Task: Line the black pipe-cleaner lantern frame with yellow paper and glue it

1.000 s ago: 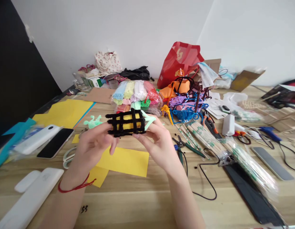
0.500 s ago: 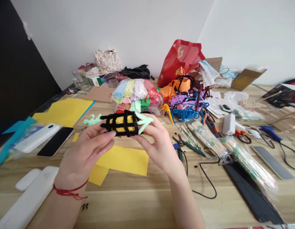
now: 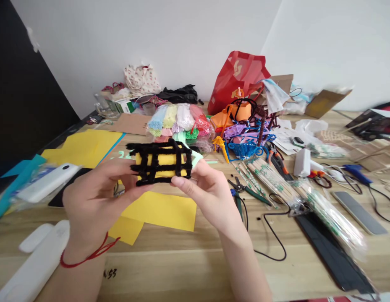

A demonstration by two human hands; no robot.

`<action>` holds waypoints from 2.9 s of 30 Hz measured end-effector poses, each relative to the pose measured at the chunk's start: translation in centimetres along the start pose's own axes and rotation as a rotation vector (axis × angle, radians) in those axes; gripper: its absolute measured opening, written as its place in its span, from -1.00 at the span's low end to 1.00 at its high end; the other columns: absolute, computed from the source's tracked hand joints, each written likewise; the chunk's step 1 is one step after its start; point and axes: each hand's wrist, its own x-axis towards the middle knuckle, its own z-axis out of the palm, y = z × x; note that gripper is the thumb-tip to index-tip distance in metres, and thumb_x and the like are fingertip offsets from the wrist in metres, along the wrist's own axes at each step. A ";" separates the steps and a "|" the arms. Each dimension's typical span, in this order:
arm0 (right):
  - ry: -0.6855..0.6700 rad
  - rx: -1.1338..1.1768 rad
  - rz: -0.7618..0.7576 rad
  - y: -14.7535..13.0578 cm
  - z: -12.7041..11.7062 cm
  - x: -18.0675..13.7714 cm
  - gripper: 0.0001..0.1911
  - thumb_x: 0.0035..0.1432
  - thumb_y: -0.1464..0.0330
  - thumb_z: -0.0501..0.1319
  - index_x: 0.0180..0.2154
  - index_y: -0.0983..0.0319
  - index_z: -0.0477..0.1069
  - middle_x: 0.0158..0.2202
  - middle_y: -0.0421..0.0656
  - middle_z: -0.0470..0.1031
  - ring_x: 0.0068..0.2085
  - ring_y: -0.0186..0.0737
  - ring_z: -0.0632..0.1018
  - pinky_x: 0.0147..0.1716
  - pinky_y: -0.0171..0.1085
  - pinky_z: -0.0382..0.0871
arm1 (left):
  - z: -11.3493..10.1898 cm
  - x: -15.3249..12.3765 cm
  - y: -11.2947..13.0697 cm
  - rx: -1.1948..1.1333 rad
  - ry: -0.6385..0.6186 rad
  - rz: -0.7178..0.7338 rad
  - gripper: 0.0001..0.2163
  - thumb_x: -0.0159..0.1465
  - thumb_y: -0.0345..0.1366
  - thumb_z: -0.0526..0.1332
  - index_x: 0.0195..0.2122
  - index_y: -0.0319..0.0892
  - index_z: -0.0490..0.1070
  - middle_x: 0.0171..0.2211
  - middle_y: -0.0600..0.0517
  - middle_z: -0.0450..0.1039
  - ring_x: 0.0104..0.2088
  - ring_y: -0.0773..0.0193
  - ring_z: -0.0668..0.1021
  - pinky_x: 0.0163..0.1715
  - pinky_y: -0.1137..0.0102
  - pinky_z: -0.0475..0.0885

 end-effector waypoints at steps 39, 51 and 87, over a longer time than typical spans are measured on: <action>0.043 -0.194 -0.216 0.5 -0.3 0.2 -0.85 0.13 0.27 0.45 -0.23 0.05 0.57 0.15 -0.14 0.43 0.28 -0.05 0.39 0.33 0.01 0.23 | 1.0 0.1 -0.4 -0.119 0.068 -0.057 -0.83 0.19 -0.45 0.41 -0.31 0.01 0.57 -0.30 0.10 0.54 -0.38 0.29 0.49 -0.54 0.40 0.30; 0.023 -0.179 -0.223 0.7 -0.1 0.6 -0.94 0.16 0.31 0.42 -0.30 0.08 0.59 0.17 -0.12 0.42 0.29 -0.01 0.39 0.31 0.02 0.24 | 1.6 0.6 -0.6 -0.394 0.040 -0.290 -0.88 0.11 -0.32 0.49 -0.40 -0.06 0.57 -0.28 0.04 0.52 -0.22 0.25 0.55 -0.27 0.42 0.49; 0.047 -0.316 -0.603 0.9 0.0 0.8 -0.73 0.08 0.51 0.41 -0.18 0.08 0.59 0.18 -0.12 0.40 0.21 0.02 0.43 0.19 0.03 0.40 | 2.5 -0.9 -0.4 -0.259 0.202 -0.150 -0.87 0.14 -0.34 0.48 -0.33 0.01 0.59 -0.30 0.10 0.62 -0.07 0.13 0.57 0.10 0.10 0.47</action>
